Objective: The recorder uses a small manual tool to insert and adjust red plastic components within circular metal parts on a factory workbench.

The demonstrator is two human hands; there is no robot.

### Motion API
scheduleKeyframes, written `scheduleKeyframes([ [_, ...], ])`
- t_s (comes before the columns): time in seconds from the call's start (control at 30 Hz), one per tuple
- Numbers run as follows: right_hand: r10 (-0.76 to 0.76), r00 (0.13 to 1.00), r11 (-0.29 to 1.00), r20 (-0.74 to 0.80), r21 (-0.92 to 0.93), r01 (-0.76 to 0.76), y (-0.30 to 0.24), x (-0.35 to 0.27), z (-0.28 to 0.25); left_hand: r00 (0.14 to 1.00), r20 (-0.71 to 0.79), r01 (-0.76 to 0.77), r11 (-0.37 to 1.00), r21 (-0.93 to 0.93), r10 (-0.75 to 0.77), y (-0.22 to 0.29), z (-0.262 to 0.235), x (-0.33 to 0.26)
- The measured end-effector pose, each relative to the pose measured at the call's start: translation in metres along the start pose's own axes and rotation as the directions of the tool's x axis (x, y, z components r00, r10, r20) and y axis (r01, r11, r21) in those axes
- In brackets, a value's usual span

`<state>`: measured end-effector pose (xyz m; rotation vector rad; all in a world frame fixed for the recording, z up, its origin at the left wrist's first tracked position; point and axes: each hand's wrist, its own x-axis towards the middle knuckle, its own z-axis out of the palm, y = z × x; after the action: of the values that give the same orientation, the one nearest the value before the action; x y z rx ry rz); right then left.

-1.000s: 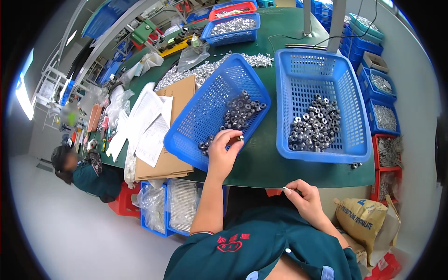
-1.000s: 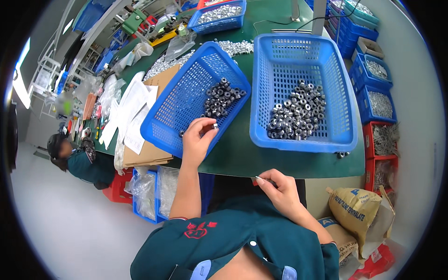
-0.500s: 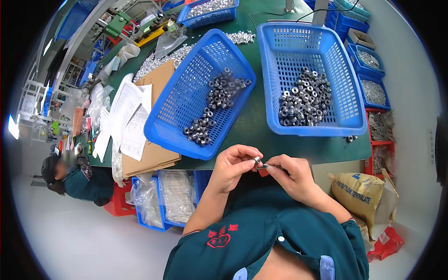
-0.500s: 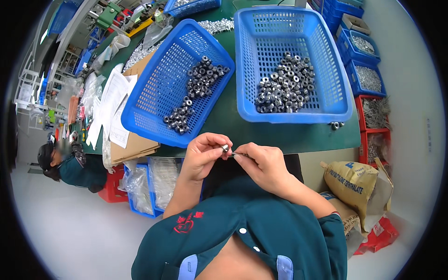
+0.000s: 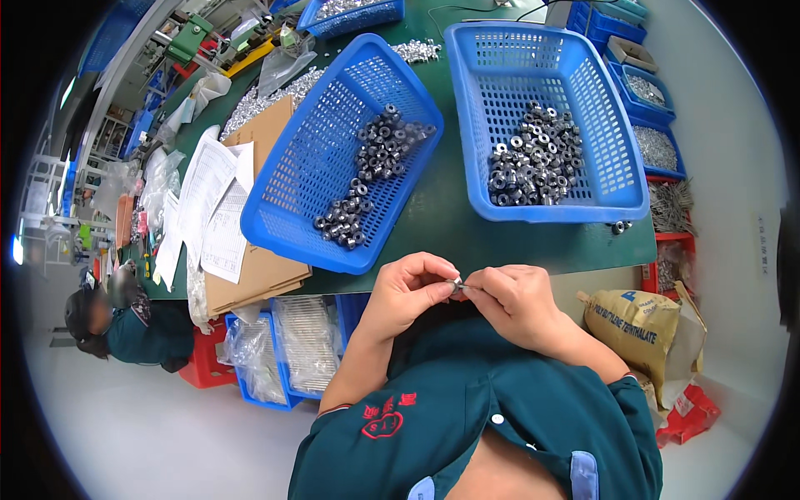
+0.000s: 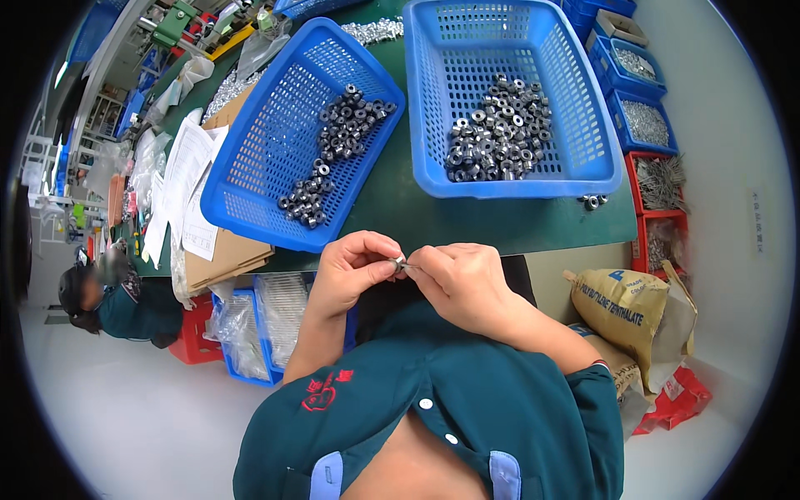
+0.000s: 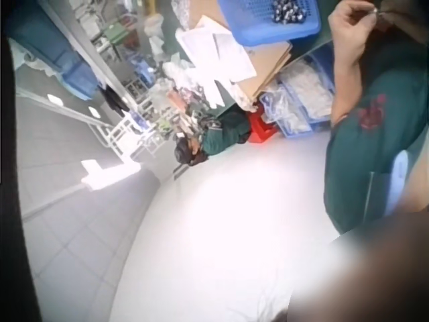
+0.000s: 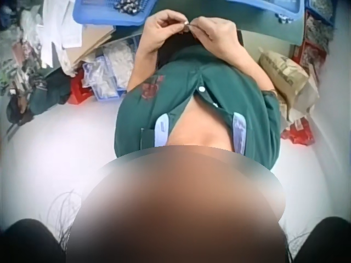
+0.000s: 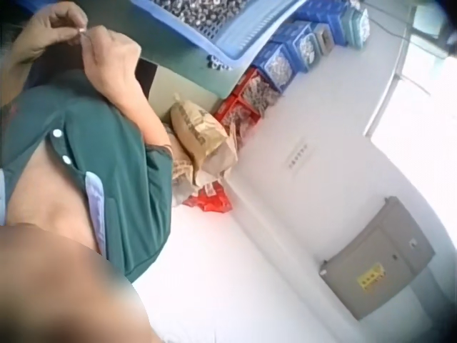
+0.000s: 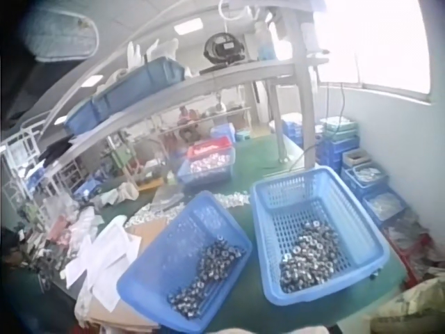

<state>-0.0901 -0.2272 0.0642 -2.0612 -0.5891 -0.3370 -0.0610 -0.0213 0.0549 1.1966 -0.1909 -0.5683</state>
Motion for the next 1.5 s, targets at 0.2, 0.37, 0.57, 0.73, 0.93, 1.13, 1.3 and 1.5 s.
scheduleKeyframes([
  [0.2,0.01,0.995,0.985,0.097,-0.17,0.007,-0.003,0.0,0.0,0.993,-0.091,-0.061,0.994,0.095,0.069,-0.005,0.002,0.001],
  [0.37,0.408,0.901,0.852,0.147,0.292,-0.434,0.002,-0.002,0.011,0.974,-0.094,-0.166,0.933,0.318,0.206,-0.007,0.003,0.001],
  [0.57,0.558,0.642,0.232,0.526,0.644,-0.729,0.008,-0.003,0.003,0.983,-0.15,-0.083,0.987,0.135,0.103,-0.008,0.003,0.002],
  [0.73,0.447,0.88,0.785,0.163,0.4,-0.473,0.005,-0.005,0.003,0.993,-0.114,-0.021,0.903,-0.429,-0.031,-0.014,-0.002,0.008],
  [0.93,0.202,0.979,0.968,-0.011,0.156,-0.198,-0.002,0.001,0.002,0.993,-0.009,0.084,0.764,-0.64,-0.117,-0.018,0.007,0.009],
  [1.13,0.104,0.99,0.992,-0.092,0.087,-0.096,0.003,-0.001,0.005,0.987,-0.055,0.074,0.742,-0.666,-0.148,-0.017,0.018,0.011],
  [1.3,0.1,0.986,0.993,-0.132,0.076,-0.09,0.004,-0.003,-0.001,0.99,-0.121,-0.011,0.825,-0.565,-0.07,-0.015,0.025,0.012],
  [1.5,0.122,0.978,0.99,-0.168,0.097,-0.106,0.004,-0.006,-0.013,0.967,-0.156,-0.225,0.963,-0.15,0.202,-0.014,0.031,0.013],
])
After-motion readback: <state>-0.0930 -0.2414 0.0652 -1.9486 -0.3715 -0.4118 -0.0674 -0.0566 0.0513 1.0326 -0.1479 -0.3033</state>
